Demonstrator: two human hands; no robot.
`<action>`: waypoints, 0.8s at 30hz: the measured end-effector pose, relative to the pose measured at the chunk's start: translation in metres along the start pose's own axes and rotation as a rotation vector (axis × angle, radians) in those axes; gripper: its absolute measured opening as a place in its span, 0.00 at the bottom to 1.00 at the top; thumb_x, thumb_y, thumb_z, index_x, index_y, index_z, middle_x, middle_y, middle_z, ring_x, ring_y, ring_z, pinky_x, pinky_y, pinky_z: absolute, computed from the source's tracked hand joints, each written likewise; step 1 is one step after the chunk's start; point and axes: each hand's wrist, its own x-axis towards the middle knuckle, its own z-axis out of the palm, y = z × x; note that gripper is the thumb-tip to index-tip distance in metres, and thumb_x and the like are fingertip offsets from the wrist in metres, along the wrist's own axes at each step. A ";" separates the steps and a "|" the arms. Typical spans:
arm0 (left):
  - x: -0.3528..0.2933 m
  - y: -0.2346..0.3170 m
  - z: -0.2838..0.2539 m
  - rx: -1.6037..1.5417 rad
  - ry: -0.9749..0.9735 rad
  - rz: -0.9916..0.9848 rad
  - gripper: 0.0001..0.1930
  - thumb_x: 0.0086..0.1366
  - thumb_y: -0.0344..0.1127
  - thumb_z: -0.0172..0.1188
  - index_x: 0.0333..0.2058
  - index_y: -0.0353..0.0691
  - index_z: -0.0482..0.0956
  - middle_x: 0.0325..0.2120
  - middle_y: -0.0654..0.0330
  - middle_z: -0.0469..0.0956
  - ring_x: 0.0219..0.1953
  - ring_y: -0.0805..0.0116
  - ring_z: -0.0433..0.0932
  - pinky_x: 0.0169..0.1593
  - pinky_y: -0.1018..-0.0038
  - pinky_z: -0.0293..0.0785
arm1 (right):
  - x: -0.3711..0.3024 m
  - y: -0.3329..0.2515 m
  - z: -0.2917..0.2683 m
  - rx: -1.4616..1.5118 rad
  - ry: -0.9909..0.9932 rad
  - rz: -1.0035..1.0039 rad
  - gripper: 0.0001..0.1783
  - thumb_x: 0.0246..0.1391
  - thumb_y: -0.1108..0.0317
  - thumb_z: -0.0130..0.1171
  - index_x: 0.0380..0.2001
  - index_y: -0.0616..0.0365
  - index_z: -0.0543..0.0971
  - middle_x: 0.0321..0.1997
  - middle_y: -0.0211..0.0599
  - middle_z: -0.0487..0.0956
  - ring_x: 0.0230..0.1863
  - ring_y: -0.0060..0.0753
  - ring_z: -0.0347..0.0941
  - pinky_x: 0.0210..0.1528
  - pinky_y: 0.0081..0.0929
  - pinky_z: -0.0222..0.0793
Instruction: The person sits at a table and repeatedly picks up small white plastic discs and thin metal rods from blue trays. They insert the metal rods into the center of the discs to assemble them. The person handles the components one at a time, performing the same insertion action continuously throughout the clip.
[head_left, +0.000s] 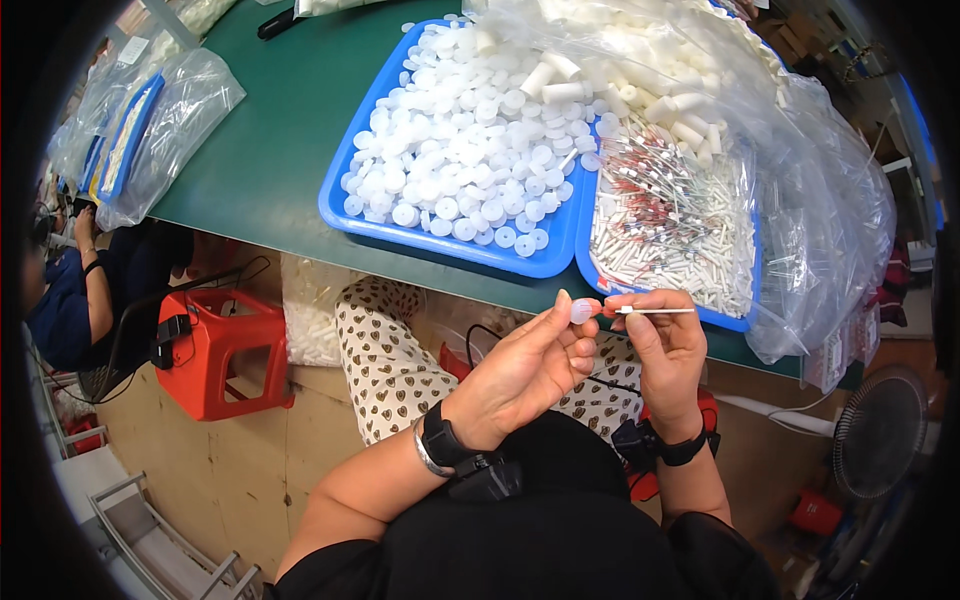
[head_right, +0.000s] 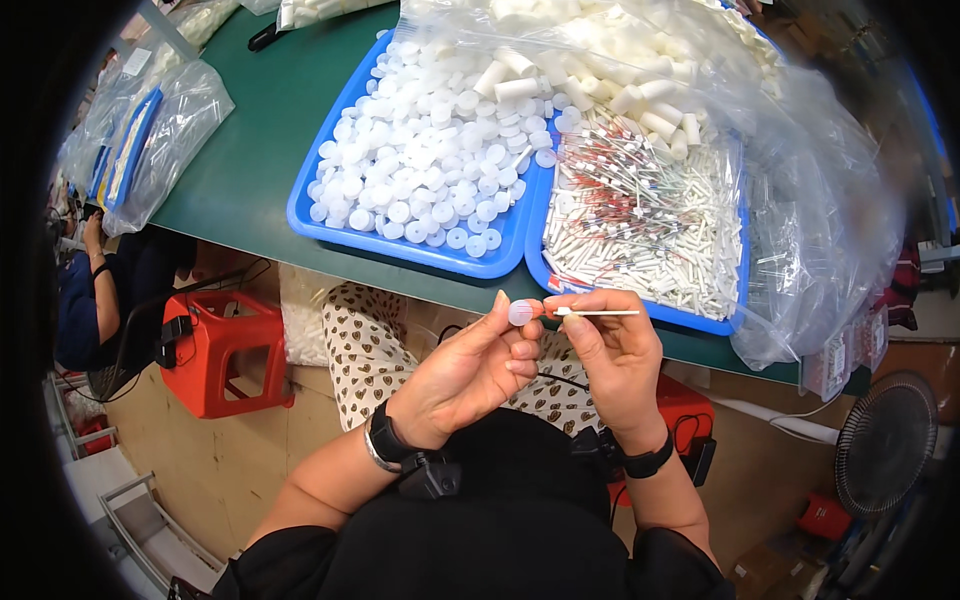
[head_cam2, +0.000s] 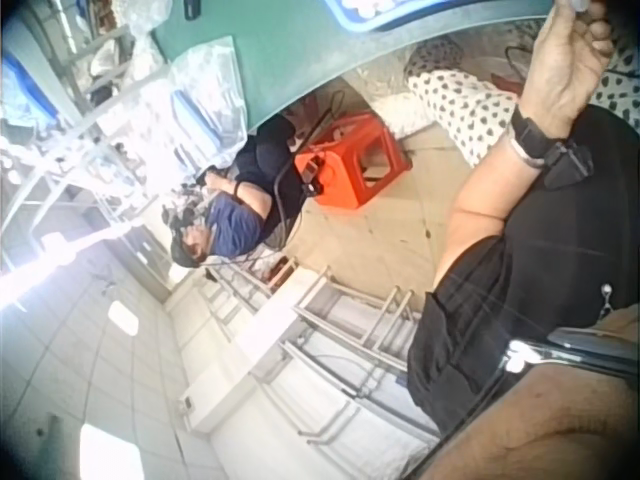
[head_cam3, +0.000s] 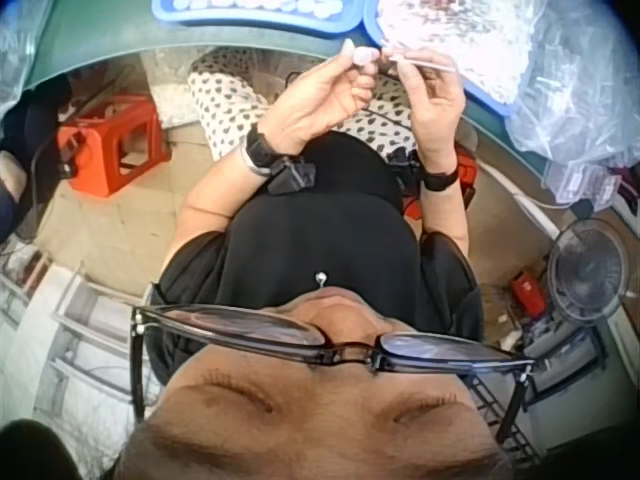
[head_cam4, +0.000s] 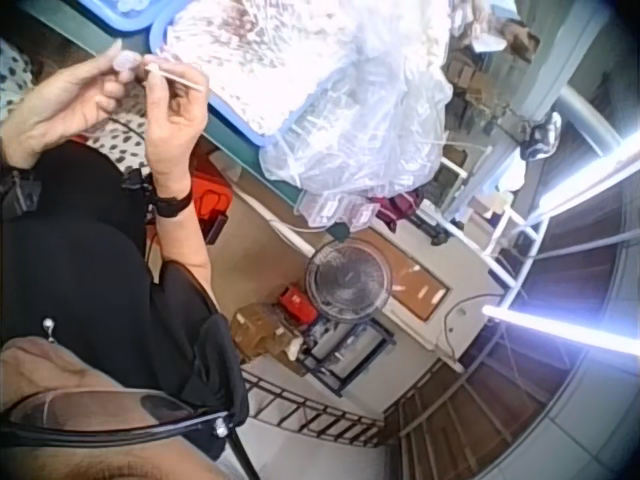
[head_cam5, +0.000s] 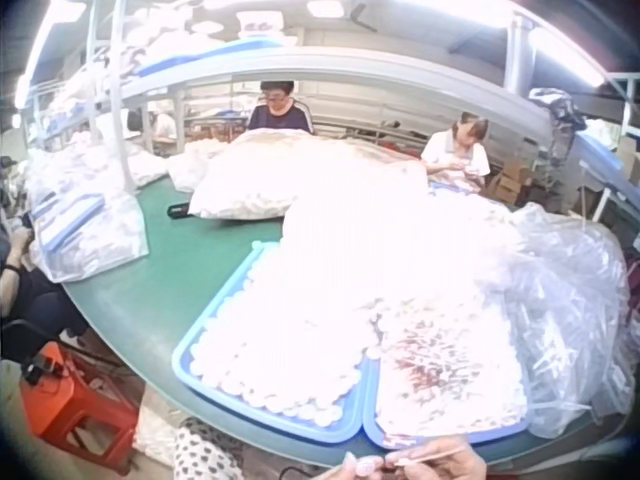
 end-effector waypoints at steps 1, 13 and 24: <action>0.001 0.000 -0.002 -0.038 -0.010 -0.015 0.19 0.74 0.48 0.50 0.48 0.36 0.73 0.34 0.65 0.75 0.33 0.79 0.70 0.37 0.82 0.70 | 0.000 0.001 0.001 -0.026 -0.001 -0.019 0.09 0.62 0.79 0.54 0.46 0.63 0.71 0.46 0.44 0.81 0.50 0.31 0.77 0.54 0.28 0.72; 0.002 -0.003 -0.003 -0.048 0.029 0.022 0.20 0.74 0.50 0.49 0.48 0.36 0.73 0.32 0.66 0.76 0.31 0.80 0.71 0.36 0.82 0.70 | -0.001 0.007 -0.008 -0.374 -0.087 -0.270 0.09 0.55 0.81 0.60 0.39 0.63 0.76 0.39 0.44 0.82 0.42 0.36 0.80 0.45 0.29 0.75; 0.001 -0.005 0.000 0.316 0.088 0.155 0.17 0.76 0.46 0.46 0.45 0.37 0.74 0.31 0.64 0.76 0.30 0.77 0.72 0.36 0.79 0.71 | -0.001 0.004 -0.009 -0.373 -0.056 -0.209 0.08 0.56 0.81 0.59 0.40 0.64 0.76 0.39 0.44 0.83 0.40 0.33 0.81 0.44 0.27 0.75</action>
